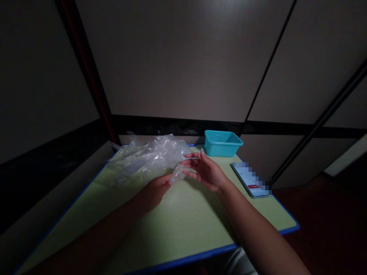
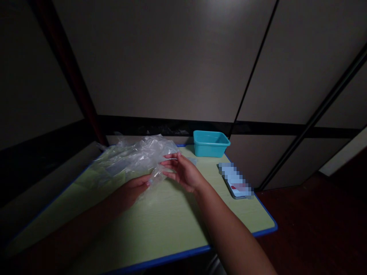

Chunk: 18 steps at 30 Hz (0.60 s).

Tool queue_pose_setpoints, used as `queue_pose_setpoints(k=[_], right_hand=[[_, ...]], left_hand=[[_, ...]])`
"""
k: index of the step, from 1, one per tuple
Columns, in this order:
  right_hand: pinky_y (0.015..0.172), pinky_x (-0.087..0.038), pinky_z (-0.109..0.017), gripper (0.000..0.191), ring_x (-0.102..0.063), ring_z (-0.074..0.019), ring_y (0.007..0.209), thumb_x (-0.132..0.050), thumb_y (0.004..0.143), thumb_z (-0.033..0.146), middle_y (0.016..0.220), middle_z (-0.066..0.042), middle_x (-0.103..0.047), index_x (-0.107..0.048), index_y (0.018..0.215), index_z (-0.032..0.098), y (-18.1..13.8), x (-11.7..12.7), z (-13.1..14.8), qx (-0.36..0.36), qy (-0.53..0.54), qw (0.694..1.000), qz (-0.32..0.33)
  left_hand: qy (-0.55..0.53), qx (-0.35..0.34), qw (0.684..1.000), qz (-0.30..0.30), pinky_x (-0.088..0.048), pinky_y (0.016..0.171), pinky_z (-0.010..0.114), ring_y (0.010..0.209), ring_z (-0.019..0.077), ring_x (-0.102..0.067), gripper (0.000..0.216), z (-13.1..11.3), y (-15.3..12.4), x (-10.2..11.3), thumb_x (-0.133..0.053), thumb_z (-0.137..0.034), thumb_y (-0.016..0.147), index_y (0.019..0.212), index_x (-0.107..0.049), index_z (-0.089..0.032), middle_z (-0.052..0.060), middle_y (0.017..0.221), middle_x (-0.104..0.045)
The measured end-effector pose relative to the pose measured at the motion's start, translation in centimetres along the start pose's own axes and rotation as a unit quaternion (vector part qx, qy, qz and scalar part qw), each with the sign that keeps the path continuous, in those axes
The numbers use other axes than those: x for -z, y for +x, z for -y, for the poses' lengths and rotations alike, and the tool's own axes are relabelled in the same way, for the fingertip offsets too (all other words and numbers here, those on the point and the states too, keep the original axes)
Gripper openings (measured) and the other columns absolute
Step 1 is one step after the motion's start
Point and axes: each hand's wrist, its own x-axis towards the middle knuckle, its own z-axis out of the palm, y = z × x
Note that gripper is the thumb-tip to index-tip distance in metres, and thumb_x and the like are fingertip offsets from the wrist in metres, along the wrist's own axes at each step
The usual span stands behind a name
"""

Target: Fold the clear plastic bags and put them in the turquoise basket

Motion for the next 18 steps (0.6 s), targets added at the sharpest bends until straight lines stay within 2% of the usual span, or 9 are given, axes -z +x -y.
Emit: queue_pose_setpoints(k=[5,10,14,18], right_hand=[[0.084,-0.049,-0.037,0.039,-0.054,-0.0198,0.105,-0.036,0.090,0.050,0.108,-0.011,-0.062,-0.059,0.097,0.018,-0.4,-0.1,0.6,-0.003,0.017,1.000,0.013],[0.084,-0.048,-0.041,0.038,-0.048,-0.0230,0.115,-0.039,0.088,0.050,0.117,-0.011,-0.058,-0.059,0.097,0.019,-0.5,0.5,1.4,0.015,0.010,1.000,0.016],[0.072,-0.051,-0.036,0.030,-0.056,-0.0211,0.094,-0.054,0.080,0.047,0.103,-0.008,-0.062,-0.060,0.091,0.020,0.0,1.2,1.3,0.093,-0.044,0.993,-0.055],[0.062,-0.046,-0.026,0.029,-0.055,-0.0162,0.078,-0.065,0.072,0.042,0.090,-0.005,-0.062,-0.062,0.088,0.018,0.5,1.7,0.4,0.134,-0.190,0.966,-0.116]], left_hand=[[-0.118,0.062,0.991,-0.008,-0.040,0.091,0.038,0.101,0.0269,-0.059,0.046,-0.9,-0.3,-0.3,-0.060,-0.040,0.076,0.117,-0.059,-0.017,0.005,0.105,-0.068],[-0.228,0.087,0.970,-0.012,-0.043,0.088,0.038,0.098,0.0288,-0.062,0.046,-2.2,-0.4,-0.3,-0.065,-0.032,0.070,0.110,-0.061,-0.011,0.011,0.104,-0.068],[-0.316,0.068,0.946,0.016,-0.044,0.091,0.040,0.104,0.0288,-0.060,0.041,-2.0,-0.3,0.1,-0.061,-0.026,0.076,0.114,-0.056,-0.010,0.015,0.108,-0.066],[-0.367,0.059,0.927,0.053,-0.044,0.093,0.046,0.111,0.0308,-0.056,0.040,-1.8,-0.5,0.4,-0.057,-0.022,0.080,0.119,-0.050,-0.013,0.013,0.120,-0.059]])
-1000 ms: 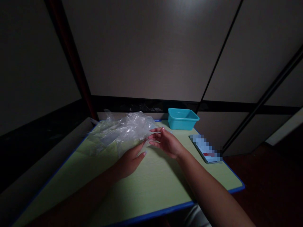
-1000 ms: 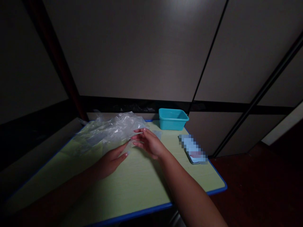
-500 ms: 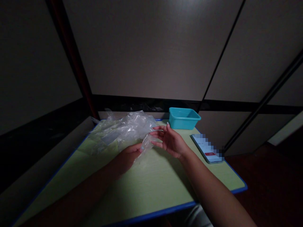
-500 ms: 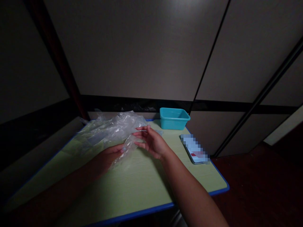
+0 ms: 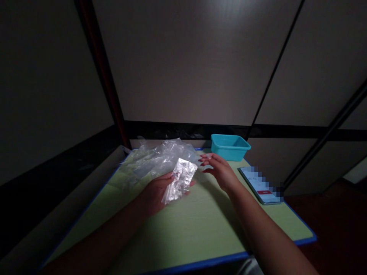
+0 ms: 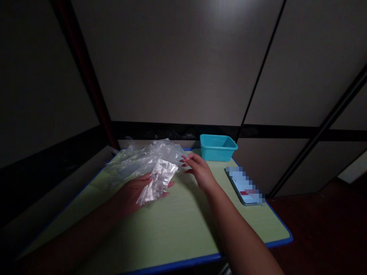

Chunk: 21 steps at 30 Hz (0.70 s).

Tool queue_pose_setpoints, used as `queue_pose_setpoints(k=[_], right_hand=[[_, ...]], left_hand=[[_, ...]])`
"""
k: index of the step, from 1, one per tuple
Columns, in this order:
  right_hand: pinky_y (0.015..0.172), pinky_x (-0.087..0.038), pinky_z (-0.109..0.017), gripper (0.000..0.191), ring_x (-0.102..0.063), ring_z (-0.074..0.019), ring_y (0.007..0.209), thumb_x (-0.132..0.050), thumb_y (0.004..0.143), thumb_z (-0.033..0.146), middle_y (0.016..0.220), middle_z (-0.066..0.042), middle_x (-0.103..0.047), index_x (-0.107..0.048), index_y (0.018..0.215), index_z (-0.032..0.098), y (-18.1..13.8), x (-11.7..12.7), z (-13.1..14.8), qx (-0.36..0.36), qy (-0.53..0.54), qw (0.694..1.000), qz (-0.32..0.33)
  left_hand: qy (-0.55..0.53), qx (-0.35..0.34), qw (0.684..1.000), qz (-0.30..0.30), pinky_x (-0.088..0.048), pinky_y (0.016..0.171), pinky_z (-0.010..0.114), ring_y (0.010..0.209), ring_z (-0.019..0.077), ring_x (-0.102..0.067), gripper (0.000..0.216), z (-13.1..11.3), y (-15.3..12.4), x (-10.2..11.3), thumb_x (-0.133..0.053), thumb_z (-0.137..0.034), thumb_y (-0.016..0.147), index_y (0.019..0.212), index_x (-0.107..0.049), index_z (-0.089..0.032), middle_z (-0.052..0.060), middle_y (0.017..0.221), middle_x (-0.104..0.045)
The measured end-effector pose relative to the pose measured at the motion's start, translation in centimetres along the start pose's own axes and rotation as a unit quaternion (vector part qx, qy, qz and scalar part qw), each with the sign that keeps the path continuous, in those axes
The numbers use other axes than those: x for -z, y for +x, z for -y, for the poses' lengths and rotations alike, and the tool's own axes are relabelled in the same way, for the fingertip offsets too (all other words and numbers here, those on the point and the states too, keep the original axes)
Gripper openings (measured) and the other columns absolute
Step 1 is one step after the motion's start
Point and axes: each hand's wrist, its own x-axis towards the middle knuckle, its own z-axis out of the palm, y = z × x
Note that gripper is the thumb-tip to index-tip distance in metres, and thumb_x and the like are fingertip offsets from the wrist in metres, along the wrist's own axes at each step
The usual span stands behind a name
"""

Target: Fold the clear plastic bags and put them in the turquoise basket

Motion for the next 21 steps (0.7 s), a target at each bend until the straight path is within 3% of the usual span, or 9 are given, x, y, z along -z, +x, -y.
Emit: queue_pose_setpoints(k=[5,8,14,17,21], right_hand=[[0.054,-0.039,-0.023,0.036,-0.049,-0.0117,0.060,-0.065,0.069,0.050,0.068,0.000,-0.056,-0.060,0.082,0.017,0.0,-0.8,-1.3,-0.017,-0.102,0.991,0.079],[0.050,-0.034,-0.023,0.038,-0.044,-0.0091,0.052,-0.063,0.069,0.054,0.059,0.003,-0.051,-0.056,0.072,0.016,-0.1,-1.2,-1.9,-0.022,-0.113,0.987,0.108],[0.044,-0.028,-0.020,0.037,-0.038,-0.0075,0.046,-0.058,0.072,0.053,0.053,0.004,-0.044,-0.050,0.064,0.018,-0.1,-0.9,-2.7,-0.012,-0.188,0.973,0.132],[0.044,-0.027,-0.020,0.034,-0.038,-0.0077,0.047,-0.052,0.077,0.048,0.054,0.004,-0.043,-0.047,0.062,0.018,0.5,-0.1,-3.3,0.007,-0.271,0.956,0.107],[0.046,-0.029,-0.020,0.027,-0.040,-0.0081,0.049,-0.046,0.082,0.035,0.054,0.003,-0.044,-0.048,0.062,0.017,1.4,1.1,-3.7,-0.014,-0.434,0.898,0.071]], left_hand=[[0.005,0.060,0.997,0.050,-0.046,0.087,0.050,0.104,0.0341,-0.059,0.044,0.2,-0.3,-0.3,-0.058,-0.026,0.080,0.122,-0.047,-0.018,0.014,0.133,-0.048],[0.014,0.103,0.990,0.090,-0.046,0.084,0.050,0.100,0.0367,-0.061,0.046,0.6,-0.4,-0.6,-0.059,-0.031,0.079,0.121,-0.048,-0.015,0.017,0.132,-0.048],[0.023,0.155,0.981,0.113,-0.046,0.080,0.051,0.096,0.0397,-0.062,0.050,1.1,-0.6,-0.8,-0.060,-0.035,0.078,0.121,-0.047,-0.014,0.020,0.124,-0.054],[0.039,0.164,0.980,0.101,-0.045,0.079,0.051,0.091,0.0387,-0.064,0.056,1.0,-0.6,-0.7,-0.061,-0.038,0.077,0.124,-0.042,-0.015,0.021,0.117,-0.059],[0.087,0.187,0.978,0.031,-0.047,0.075,0.044,0.086,0.0357,-0.066,0.064,0.4,-0.6,-0.7,-0.060,-0.043,0.076,0.128,-0.034,-0.015,0.021,0.108,-0.064]])
